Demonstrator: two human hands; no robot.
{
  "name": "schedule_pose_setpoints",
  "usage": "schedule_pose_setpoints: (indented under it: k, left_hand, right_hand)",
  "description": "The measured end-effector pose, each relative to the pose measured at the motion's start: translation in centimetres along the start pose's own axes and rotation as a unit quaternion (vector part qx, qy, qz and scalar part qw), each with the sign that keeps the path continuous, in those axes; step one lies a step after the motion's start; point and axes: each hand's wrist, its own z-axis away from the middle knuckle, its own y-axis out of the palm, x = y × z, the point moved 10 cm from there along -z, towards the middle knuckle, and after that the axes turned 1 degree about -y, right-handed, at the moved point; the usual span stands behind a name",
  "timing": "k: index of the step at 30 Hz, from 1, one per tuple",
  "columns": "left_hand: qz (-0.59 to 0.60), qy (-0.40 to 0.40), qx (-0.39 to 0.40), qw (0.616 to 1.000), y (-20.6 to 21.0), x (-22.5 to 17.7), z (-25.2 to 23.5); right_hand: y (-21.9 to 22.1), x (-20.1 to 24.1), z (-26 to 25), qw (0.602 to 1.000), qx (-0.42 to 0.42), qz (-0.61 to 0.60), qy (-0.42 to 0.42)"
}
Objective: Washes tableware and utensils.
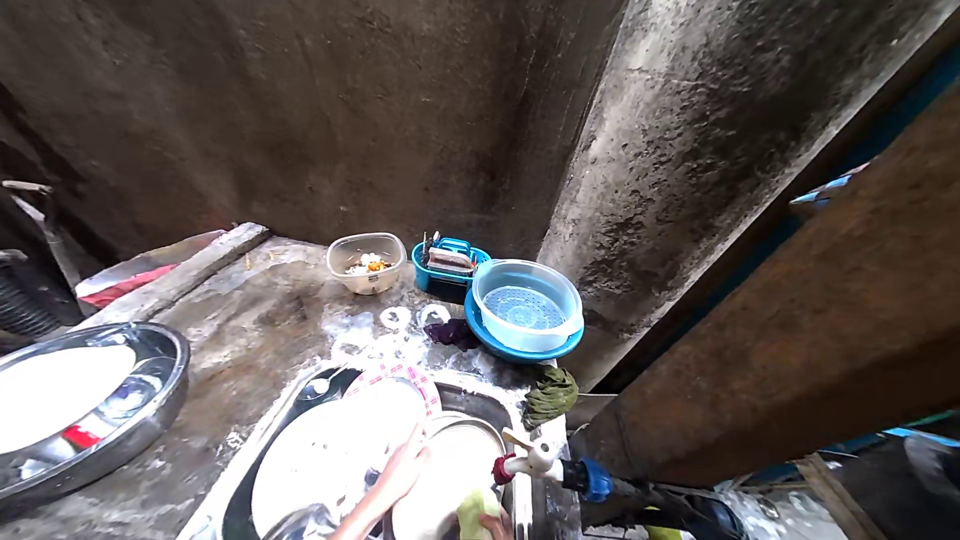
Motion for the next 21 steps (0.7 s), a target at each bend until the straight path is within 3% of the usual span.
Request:
schedule_pose_setpoints:
  k: [3,5,7,10,12,15,18,20,21]
  left_hand:
    - [0.069,0.086,-0.038,0.993,-0.7,-2.5,2.0]
    - [0.072,0.074,-0.092,0.99,-3.1,-3.9,3.9]
    - [0.105,0.053,-0.183,0.976,-6.6,-3.9,5.6]
    - [0.211,0.096,-0.313,0.921,-10.2,-2.7,7.5]
    - [0.238,0.097,-0.366,0.894,-10.6,-1.5,8.4]
    - [0.273,0.074,-0.397,0.873,-11.6,0.5,9.0]
    - [0.357,0.03,-0.397,0.845,-12.5,3.8,8.6]
    - [0.412,-0.031,-0.395,0.82,-12.7,6.5,8.5]
    - [0.424,-0.06,-0.391,0.814,-12.7,7.5,8.7]
  right_hand:
    - [2.4,0.7,-0.4,0.999,0.027,-0.027,-0.021]
    - [3.6,1.9,-0.9,0.997,0.031,-0.051,-0.05]
    - [4.3,3.9,-2.6,0.988,0.016,-0.002,-0.156]
    - [9.0,8.3,-3.9,0.907,-0.022,0.23,-0.353]
    - [13.8,8.6,-4.2,0.837,-0.02,0.365,-0.407]
    - [19.7,7.9,-1.0,0.756,-0.031,0.373,-0.537]
    - [22.8,5.3,3.1,0.689,0.028,0.352,-0.632]
    - [22.7,3.7,3.0,0.659,0.062,0.392,-0.639]
    - [22.1,3.8,1.6,0.667,0.062,0.434,-0.603]
